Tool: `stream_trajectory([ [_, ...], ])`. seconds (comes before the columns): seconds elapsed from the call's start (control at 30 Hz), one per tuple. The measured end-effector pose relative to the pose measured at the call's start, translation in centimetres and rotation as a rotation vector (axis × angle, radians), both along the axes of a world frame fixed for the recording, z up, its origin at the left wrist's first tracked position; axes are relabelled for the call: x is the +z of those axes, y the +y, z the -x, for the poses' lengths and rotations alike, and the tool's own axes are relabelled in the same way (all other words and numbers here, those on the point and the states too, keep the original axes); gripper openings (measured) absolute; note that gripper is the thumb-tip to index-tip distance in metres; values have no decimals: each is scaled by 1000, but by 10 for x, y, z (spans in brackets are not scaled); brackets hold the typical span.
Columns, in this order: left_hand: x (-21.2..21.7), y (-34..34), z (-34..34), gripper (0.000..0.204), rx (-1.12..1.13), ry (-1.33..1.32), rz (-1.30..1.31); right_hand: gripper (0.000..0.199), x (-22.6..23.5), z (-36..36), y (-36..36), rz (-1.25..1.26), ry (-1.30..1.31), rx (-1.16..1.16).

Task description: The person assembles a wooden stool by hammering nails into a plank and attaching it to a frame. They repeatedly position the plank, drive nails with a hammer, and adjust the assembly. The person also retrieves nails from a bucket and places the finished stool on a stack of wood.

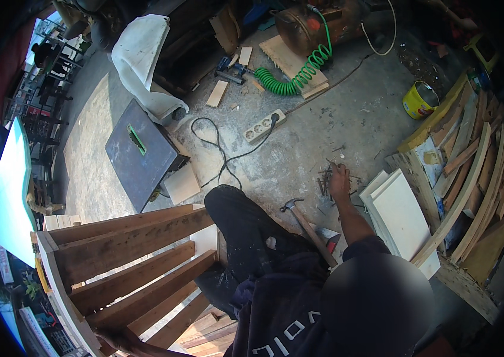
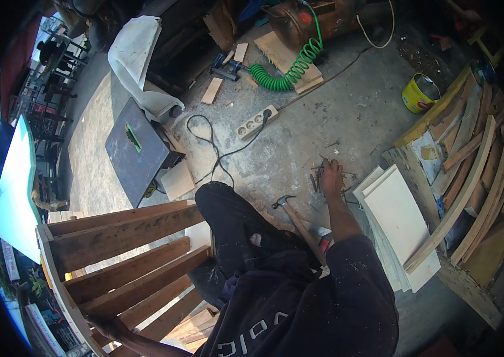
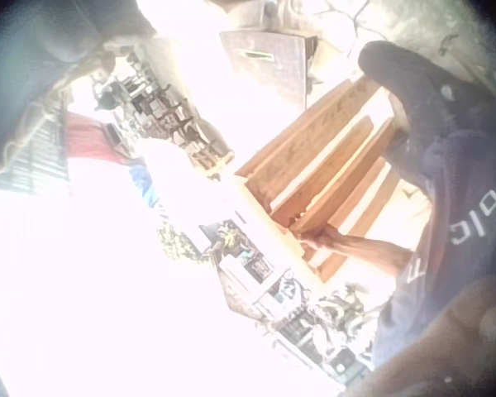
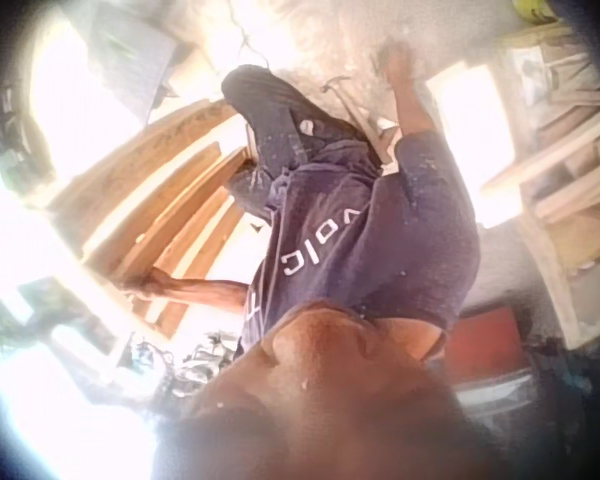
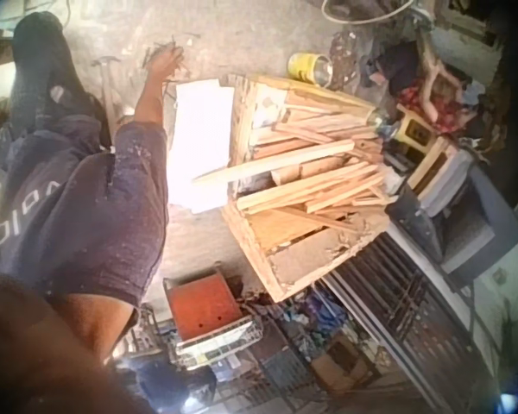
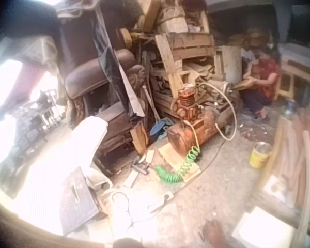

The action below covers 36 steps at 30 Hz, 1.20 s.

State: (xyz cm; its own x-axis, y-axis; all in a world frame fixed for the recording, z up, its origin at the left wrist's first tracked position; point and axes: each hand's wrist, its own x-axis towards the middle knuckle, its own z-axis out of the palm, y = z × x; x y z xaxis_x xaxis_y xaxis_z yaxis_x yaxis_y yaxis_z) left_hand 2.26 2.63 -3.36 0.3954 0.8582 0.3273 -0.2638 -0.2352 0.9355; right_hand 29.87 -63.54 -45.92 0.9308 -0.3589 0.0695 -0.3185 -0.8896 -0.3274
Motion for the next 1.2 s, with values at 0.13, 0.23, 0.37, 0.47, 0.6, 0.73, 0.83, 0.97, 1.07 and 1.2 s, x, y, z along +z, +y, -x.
stream_trajectory([
  [0.13,3,-28,-14,59,71,91,-72,31,-6,-16,-32,83,222,23],
  [0.23,8,-63,-20,62,159,307,-236,22,12,-17,-18,-61,220,-84],
  [0.37,-25,-141,-39,63,491,239,-51,32,3,-3,-7,-54,315,-88],
  [0.47,-70,-182,-44,41,515,265,-72,28,-31,-20,-18,11,316,22],
  [0.6,-91,-205,-38,37,496,513,-75,29,-9,-28,-11,88,298,71],
  [0.73,-85,-220,-44,33,158,454,-58,26,1,-58,24,-354,-79,77],
  [0.83,-83,-239,-63,42,-260,516,155,25,169,-17,165,-969,134,417],
  [0.97,-79,-257,-100,40,-613,399,90,9,297,66,259,-1374,229,890],
  [1.07,-70,-253,-100,22,-615,291,68,14,307,80,279,-1437,194,1056],
  [1.2,-10,-226,-66,16,-420,298,-146,20,284,56,269,-1011,-12,982],
])
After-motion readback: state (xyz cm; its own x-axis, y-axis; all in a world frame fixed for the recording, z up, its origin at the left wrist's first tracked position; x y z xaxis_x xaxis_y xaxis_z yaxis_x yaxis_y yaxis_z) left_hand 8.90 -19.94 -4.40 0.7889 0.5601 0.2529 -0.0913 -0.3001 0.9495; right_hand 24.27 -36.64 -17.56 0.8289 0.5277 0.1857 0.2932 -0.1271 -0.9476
